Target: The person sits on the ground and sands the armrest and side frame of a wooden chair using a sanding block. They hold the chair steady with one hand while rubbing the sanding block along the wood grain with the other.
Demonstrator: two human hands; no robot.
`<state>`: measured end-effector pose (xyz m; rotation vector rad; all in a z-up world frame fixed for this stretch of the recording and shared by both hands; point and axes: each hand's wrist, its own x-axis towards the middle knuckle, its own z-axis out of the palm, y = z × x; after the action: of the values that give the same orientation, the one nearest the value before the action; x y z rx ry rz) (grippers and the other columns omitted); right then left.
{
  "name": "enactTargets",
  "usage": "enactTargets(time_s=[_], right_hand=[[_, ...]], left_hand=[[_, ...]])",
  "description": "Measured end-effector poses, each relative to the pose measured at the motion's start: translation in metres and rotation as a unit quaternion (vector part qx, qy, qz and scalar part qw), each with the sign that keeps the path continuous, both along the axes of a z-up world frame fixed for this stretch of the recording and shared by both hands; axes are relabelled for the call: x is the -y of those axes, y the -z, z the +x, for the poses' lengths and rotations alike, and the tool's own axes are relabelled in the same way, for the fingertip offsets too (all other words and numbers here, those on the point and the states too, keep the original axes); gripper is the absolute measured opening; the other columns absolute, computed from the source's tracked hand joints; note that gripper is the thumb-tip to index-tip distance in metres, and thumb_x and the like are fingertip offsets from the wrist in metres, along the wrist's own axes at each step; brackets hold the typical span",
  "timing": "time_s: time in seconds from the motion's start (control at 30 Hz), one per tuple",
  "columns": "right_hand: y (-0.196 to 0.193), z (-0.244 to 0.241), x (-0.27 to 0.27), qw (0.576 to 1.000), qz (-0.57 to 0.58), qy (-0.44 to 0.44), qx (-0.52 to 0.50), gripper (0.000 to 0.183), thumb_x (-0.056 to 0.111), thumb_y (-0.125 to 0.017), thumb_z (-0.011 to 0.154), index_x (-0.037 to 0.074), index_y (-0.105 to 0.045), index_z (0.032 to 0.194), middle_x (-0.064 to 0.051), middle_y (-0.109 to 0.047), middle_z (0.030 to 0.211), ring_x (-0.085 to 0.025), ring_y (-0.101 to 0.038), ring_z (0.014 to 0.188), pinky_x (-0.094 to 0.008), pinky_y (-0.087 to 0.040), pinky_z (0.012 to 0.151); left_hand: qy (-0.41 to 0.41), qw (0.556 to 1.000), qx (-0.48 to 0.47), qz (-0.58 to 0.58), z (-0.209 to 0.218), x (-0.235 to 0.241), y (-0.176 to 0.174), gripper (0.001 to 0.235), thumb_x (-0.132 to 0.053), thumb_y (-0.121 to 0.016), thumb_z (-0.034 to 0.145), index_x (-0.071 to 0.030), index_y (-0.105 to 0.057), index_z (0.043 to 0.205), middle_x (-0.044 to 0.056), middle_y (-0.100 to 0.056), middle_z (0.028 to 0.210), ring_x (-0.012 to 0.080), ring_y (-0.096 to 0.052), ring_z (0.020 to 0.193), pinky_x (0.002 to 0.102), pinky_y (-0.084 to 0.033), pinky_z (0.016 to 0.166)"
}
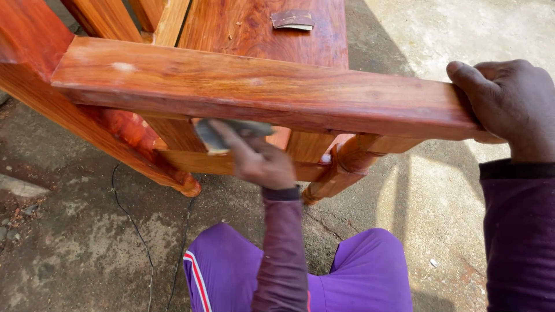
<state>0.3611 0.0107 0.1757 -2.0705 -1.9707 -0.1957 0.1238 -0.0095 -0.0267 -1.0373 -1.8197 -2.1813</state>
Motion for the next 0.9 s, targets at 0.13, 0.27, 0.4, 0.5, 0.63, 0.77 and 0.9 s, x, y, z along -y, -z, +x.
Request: enactTargets(time_s=[0.13,0.27,0.4,0.5,0.63,0.77,0.9], right_hand=[[0.007,0.004,0.0,0.998,-0.023,0.025,-0.052,0.053,0.053,-0.051,0.11,0.008,-0.077,0.099,-0.017,-0.069,0.072,-0.032,-0.067,0.057,-0.045,-0.056,0.058],[-0.006,-0.005,0.006,1.0,-0.003,0.006,0.014,0.052,0.051,-0.054,0.107,0.007,-0.079,0.095,-0.019,-0.069,0.073,-0.035,-0.066,0.061,-0.047,-0.053,0.063],[-0.005,-0.004,0.009,0.999,-0.025,0.042,0.018,0.052,0.053,-0.054,0.107,0.008,-0.08,0.097,-0.02,-0.069,0.074,-0.038,-0.067,0.064,-0.049,-0.054,0.066],[-0.004,-0.001,0.004,0.999,-0.008,0.026,0.017,0.05,0.054,-0.055,0.105,0.011,-0.08,0.1,-0.019,-0.07,0.077,-0.039,-0.067,0.068,-0.05,-0.053,0.069],[0.014,0.028,-0.002,1.0,-0.003,0.001,0.005,0.052,0.059,-0.056,0.113,0.014,-0.081,0.108,-0.017,-0.071,0.084,-0.038,-0.069,0.072,-0.05,-0.054,0.072],[0.018,0.034,-0.006,0.999,-0.001,-0.019,0.036,0.049,0.057,-0.053,0.11,0.017,-0.081,0.107,-0.016,-0.073,0.085,-0.039,-0.069,0.071,-0.051,-0.054,0.07],[0.012,0.027,-0.004,1.0,-0.002,-0.019,0.002,0.05,0.058,-0.055,0.109,0.015,-0.081,0.103,-0.017,-0.072,0.087,-0.04,-0.068,0.076,-0.051,-0.053,0.072]], left_hand=[[0.151,0.98,-0.13,0.011,0.097,0.023,0.011,0.063,-0.008,-0.057,0.103,-0.001,-0.033,0.161,0.019,-0.066,0.101,0.0409,-0.075,0.099,0.049,-0.062,0.093],[0.111,0.976,-0.181,0.046,0.019,-0.002,0.055,0.053,-0.003,-0.056,0.107,-0.019,-0.044,0.157,0.019,-0.078,0.114,0.0246,-0.08,0.09,0.034,-0.066,0.083],[0.058,0.998,-0.029,0.027,-0.016,0.005,0.014,0.052,-0.002,-0.046,0.11,-0.01,-0.038,0.161,0.015,-0.076,0.113,0.0238,-0.079,0.09,0.036,-0.067,0.081],[0.102,0.992,-0.044,0.06,0.053,0.006,0.01,0.056,-0.005,-0.044,0.109,-0.009,-0.033,0.164,0.021,-0.073,0.116,0.0246,-0.077,0.091,0.039,-0.066,0.084],[0.151,0.975,-0.151,0.066,0.075,-0.004,0.061,0.053,-0.016,-0.067,0.104,-0.019,-0.048,0.153,0.002,-0.074,0.079,0.0158,-0.071,0.068,0.031,-0.065,0.07],[0.118,0.98,-0.119,-0.111,-0.011,-0.009,0.087,0.043,-0.019,-0.06,0.105,-0.027,-0.064,0.147,0.002,-0.072,0.073,0.0167,-0.07,0.066,0.031,-0.062,0.066],[0.102,0.989,-0.072,0.074,-0.013,0.01,0.008,0.038,-0.021,-0.051,0.118,-0.016,-0.051,0.155,0.019,-0.071,0.117,0.0267,-0.075,0.101,0.037,-0.065,0.085]])
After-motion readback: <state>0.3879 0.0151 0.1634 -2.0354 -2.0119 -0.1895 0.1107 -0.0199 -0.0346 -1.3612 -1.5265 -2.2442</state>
